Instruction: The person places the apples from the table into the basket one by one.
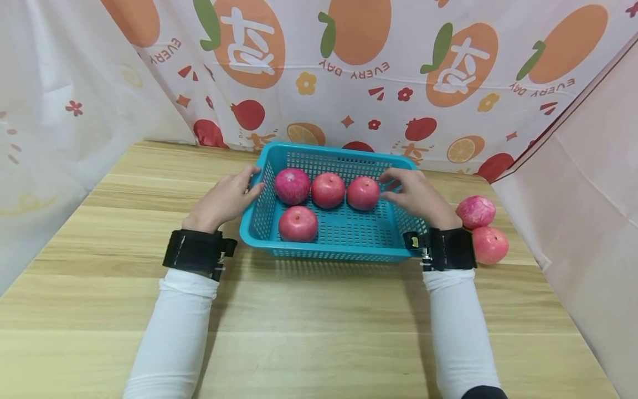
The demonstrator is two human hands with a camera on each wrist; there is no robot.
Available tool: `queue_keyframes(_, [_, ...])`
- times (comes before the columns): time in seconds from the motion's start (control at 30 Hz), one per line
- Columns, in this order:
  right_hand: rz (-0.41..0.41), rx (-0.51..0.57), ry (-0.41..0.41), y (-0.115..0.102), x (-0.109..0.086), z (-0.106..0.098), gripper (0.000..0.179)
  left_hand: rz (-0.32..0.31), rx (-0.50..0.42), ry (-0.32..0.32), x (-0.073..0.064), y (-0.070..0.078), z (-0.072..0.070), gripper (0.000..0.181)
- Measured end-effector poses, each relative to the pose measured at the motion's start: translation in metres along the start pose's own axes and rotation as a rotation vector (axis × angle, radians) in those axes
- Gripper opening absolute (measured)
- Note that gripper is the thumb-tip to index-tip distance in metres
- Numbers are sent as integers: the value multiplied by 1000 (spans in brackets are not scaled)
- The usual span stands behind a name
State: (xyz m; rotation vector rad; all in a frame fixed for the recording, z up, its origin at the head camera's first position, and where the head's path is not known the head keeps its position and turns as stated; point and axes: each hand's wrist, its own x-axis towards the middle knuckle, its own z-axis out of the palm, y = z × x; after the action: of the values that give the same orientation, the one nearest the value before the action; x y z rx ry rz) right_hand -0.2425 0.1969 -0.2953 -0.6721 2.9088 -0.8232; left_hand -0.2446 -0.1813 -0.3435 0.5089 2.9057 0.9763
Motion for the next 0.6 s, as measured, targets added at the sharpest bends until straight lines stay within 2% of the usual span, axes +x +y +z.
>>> queue_keyframes(0.6, [47,-22,5,8,-12,-14,30,-4,-6,3,1,0,1,53])
